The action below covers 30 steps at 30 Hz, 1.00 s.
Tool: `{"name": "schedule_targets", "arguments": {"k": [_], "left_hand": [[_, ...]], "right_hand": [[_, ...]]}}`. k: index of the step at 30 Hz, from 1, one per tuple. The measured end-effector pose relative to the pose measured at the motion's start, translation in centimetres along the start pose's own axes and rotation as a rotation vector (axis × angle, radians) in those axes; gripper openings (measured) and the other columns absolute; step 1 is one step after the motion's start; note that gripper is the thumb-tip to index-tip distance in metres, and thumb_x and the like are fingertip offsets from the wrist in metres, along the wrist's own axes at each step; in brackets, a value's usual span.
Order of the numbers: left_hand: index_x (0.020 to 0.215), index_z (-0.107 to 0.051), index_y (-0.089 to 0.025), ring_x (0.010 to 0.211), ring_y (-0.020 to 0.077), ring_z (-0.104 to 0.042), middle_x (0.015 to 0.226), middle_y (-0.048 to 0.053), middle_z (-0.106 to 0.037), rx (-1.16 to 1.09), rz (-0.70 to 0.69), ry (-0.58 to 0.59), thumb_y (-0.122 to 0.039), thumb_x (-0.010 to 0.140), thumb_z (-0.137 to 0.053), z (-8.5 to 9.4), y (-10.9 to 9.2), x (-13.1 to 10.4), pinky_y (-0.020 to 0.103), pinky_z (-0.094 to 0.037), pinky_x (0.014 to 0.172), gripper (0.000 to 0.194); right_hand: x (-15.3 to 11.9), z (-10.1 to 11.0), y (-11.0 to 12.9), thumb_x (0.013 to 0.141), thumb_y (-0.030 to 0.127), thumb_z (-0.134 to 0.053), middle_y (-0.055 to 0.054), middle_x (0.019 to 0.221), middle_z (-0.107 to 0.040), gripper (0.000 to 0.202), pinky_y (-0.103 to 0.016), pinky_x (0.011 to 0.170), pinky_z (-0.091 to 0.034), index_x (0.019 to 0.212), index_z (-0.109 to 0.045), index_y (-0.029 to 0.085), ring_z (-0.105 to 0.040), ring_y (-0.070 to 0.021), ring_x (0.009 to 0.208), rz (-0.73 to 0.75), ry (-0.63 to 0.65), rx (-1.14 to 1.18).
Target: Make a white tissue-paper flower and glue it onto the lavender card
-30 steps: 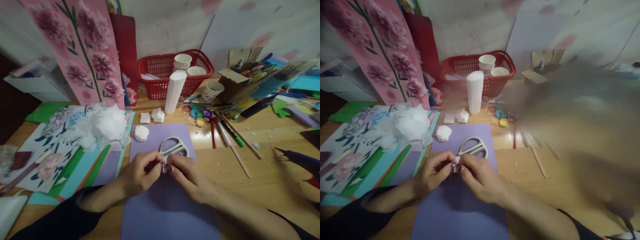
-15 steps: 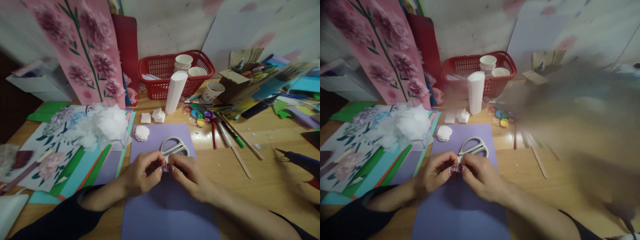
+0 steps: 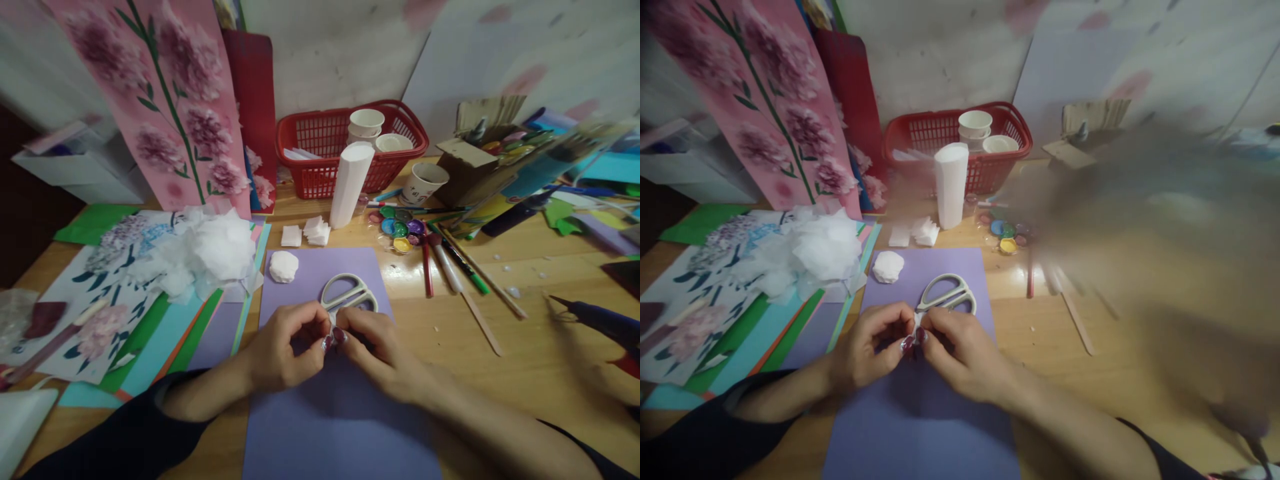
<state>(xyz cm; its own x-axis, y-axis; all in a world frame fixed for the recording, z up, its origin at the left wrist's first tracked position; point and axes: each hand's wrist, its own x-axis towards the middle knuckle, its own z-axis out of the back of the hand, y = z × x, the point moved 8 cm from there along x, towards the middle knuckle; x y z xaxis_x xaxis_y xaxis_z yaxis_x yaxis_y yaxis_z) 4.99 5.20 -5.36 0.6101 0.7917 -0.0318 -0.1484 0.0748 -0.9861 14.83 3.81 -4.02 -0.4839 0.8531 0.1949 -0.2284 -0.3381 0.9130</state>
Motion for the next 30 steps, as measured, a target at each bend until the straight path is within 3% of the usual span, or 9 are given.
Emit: {"name": "schedule_targets", "arguments": {"k": [6, 9, 16, 22, 30], "left_hand": [[0.073, -0.046, -0.018, 0.054, 0.0099, -0.047, 0.061, -0.003, -0.049, 0.041, 0.028, -0.008, -0.02, 0.077, -0.053, 0.0, 0.1, -0.1, 0.021, -0.039, 0.051, 0.008], [0.073, -0.047, -0.018, 0.055, 0.01, -0.047, 0.062, -0.003, -0.05, 0.022, 0.002, -0.018, -0.02, 0.077, -0.053, 0.1, -0.1, 0.0, 0.021, -0.039, 0.051, 0.007], [0.075, -0.047, -0.018, 0.058, 0.0096, -0.051, 0.065, -0.003, -0.052, -0.157, 0.048, -0.162, -0.022, 0.081, -0.054, 1.3, 1.0, -0.2, 0.021, -0.043, 0.056, 0.011], [0.075, -0.047, -0.018, 0.057, 0.008, -0.046, 0.067, -0.004, -0.048, -0.02, 0.002, -0.084, -0.018, 0.077, -0.056, 0.6, 0.0, 0.0, 0.019, -0.04, 0.054, 0.009], [0.071, -0.046, -0.018, 0.055, 0.0085, -0.042, 0.063, -0.004, -0.045, 0.089, -0.05, -0.065, -0.019, 0.077, -0.052, 0.6, -0.3, 0.0, 0.019, -0.037, 0.052, 0.008]], "right_hand": [[0.1, -0.1, 0.1, 0.095, 0.029, -0.041, 0.003, 0.063, -0.043, 0.025, -0.022, 0.054, -0.033, 0.072, -0.043, 0.02, -0.039, -0.0104, 0.057, -0.01, 0.017, 0.029], [0.1, 0.0, -0.1, 0.095, 0.026, -0.042, 0.003, 0.063, -0.043, 0.023, -0.022, 0.054, -0.032, 0.072, -0.043, 0.02, -0.038, -0.0101, 0.057, -0.011, 0.003, 0.027], [0.1, 0.6, -0.3, 0.096, 0.028, -0.04, 0.003, 0.061, -0.045, 0.025, -0.024, 0.055, -0.034, 0.075, -0.048, 0.019, -0.041, -0.0111, 0.057, -0.056, -0.065, 0.063], [0.1, 0.4, -0.2, 0.096, 0.028, -0.042, 0.002, 0.064, -0.047, 0.024, -0.024, 0.057, -0.036, 0.076, -0.051, 0.018, -0.042, -0.0114, 0.06, -0.048, -0.057, 0.016], [0.3, 0.4, 0.0, 0.096, 0.027, -0.041, 0.003, 0.063, -0.046, 0.023, -0.023, 0.057, -0.036, 0.075, -0.048, 0.019, -0.042, -0.0105, 0.059, -0.054, -0.045, 0.013]]}}
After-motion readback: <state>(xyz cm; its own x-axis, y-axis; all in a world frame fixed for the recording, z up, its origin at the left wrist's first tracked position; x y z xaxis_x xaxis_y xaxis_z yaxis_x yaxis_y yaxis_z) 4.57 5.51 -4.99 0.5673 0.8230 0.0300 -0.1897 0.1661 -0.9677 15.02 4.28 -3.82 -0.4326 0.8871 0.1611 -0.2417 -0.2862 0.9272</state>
